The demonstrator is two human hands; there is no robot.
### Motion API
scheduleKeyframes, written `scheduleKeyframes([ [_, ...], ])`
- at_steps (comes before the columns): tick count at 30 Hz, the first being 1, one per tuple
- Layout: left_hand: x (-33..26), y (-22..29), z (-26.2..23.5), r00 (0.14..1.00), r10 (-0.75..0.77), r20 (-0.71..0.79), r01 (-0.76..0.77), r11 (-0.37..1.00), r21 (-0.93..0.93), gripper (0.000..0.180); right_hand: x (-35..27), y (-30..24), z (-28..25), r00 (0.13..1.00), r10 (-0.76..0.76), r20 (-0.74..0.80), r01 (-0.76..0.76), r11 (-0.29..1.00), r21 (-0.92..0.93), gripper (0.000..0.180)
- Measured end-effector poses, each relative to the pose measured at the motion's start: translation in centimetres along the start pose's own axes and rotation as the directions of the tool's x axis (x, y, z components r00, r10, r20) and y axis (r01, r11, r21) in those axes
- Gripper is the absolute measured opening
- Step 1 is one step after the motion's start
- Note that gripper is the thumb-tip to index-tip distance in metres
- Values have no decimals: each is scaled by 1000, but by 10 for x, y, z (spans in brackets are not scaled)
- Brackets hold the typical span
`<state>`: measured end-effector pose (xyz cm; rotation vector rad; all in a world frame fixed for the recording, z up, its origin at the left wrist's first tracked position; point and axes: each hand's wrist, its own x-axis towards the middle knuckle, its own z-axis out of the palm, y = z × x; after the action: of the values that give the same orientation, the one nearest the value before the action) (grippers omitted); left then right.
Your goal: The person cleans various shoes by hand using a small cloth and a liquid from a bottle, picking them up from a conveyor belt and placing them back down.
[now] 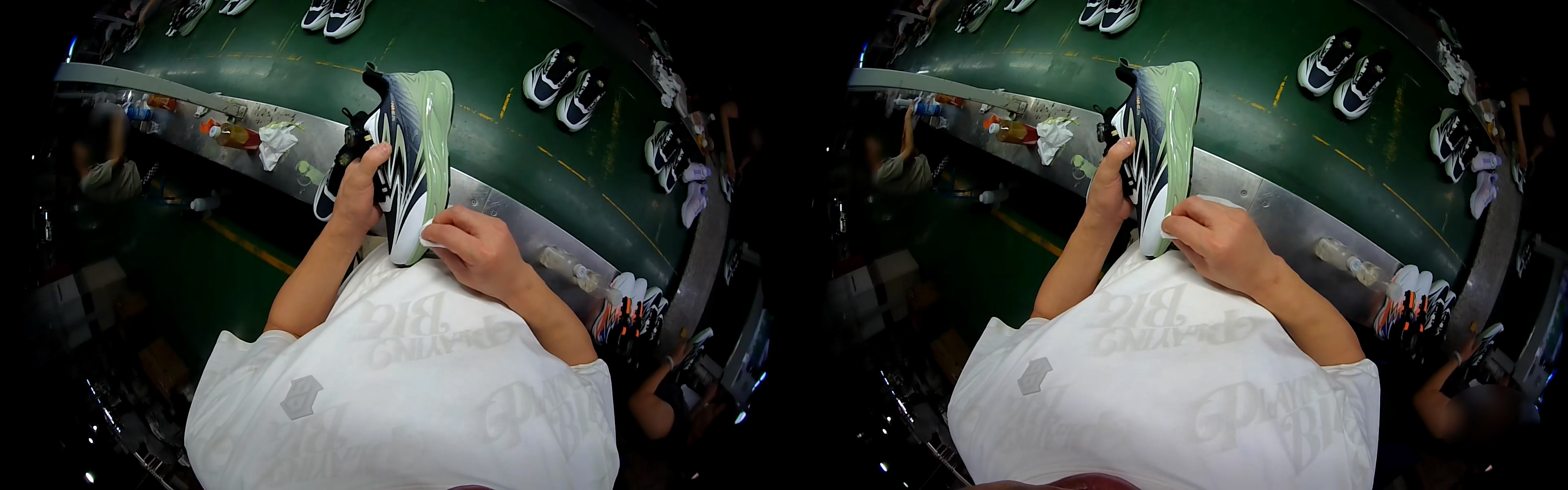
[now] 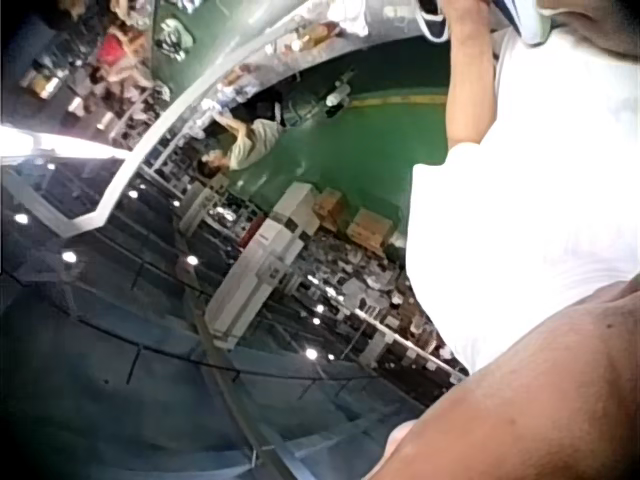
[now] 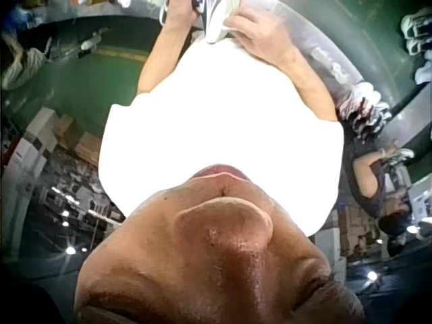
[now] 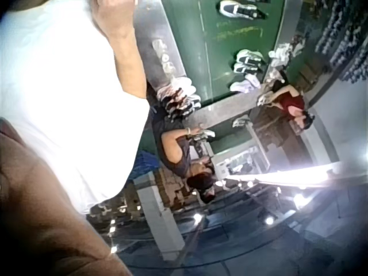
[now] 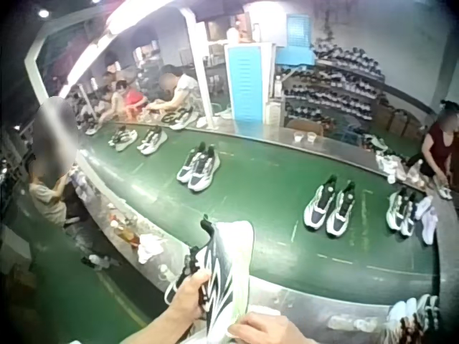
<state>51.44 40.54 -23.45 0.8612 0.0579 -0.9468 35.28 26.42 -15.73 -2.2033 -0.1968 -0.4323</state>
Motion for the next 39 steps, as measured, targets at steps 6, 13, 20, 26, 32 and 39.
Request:
scheduleKeyframes([
  [6,39,-6,-23,995,-7,-100,3,999,-41,36,-4,16,15,981,91,171,-110,989,101,18],
  [13,87,-35,-50,929,356,-98,-148,603,784,40,-4,32,10,971,240,2,-238,965,111,17],
  [20,59,-86,-74,993,17,-115,113,118,987,60,-16,42,8,939,339,-50,-332,937,106,12],
  [26,57,-14,-93,934,354,43,-175,349,921,26,-23,51,17,902,430,-42,-421,897,137,13],
  [32,81,40,-217,818,569,-87,188,-120,975,39,-11,48,23,912,410,-7,-407,906,120,13],
  [39,68,6,-277,997,39,-66,62,95,994,51,-9,44,30,899,438,0,-430,884,182,12],
])
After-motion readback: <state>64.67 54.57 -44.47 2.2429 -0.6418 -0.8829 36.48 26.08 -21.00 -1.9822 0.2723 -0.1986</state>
